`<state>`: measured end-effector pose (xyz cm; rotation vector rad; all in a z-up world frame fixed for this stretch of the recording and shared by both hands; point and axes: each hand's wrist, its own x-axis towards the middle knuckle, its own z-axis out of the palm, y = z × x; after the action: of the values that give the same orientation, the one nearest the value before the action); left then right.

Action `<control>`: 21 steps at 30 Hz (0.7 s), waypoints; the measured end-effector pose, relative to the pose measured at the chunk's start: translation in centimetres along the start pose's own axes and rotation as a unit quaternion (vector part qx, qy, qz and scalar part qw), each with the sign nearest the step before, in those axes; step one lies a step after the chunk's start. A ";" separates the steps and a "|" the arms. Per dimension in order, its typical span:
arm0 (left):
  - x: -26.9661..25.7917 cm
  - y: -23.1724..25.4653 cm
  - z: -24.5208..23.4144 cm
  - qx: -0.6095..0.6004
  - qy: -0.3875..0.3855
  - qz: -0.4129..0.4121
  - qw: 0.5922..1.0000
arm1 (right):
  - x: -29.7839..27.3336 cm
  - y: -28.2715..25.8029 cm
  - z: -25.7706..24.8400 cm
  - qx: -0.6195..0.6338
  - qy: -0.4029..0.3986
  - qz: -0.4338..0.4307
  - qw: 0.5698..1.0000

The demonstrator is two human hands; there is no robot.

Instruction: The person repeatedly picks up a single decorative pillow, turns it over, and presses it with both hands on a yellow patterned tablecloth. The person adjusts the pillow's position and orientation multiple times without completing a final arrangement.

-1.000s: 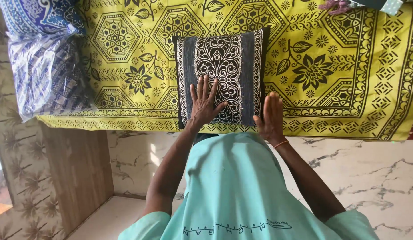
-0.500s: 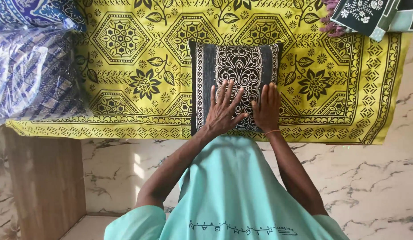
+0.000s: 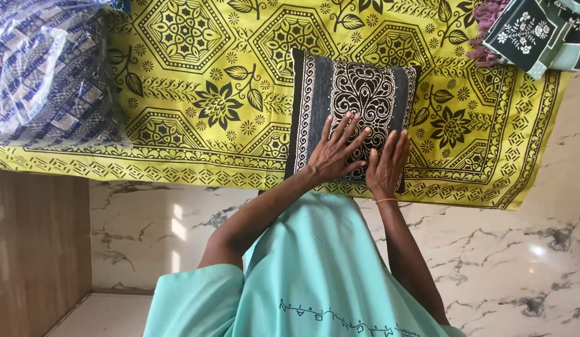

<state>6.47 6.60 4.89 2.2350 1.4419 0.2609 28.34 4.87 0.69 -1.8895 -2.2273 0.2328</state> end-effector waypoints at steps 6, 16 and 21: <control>0.4 -2.2 0.8 0.000 0.027 -0.081 0.996 | 3.3 -1.5 0.5 -0.048 -0.027 -0.035 0.998; 1.9 -2.9 -1.2 0.012 0.042 -0.129 0.991 | 2.8 -0.3 2.3 -0.038 -0.057 -0.047 0.997; 9.1 -4.5 -7.0 0.057 0.029 -0.200 0.978 | 2.4 -0.6 2.4 -0.025 -0.023 -0.063 0.997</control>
<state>3.92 18.24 8.05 1.9747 1.9385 0.1129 26.81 7.21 -1.33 -1.7761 -2.3933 0.2029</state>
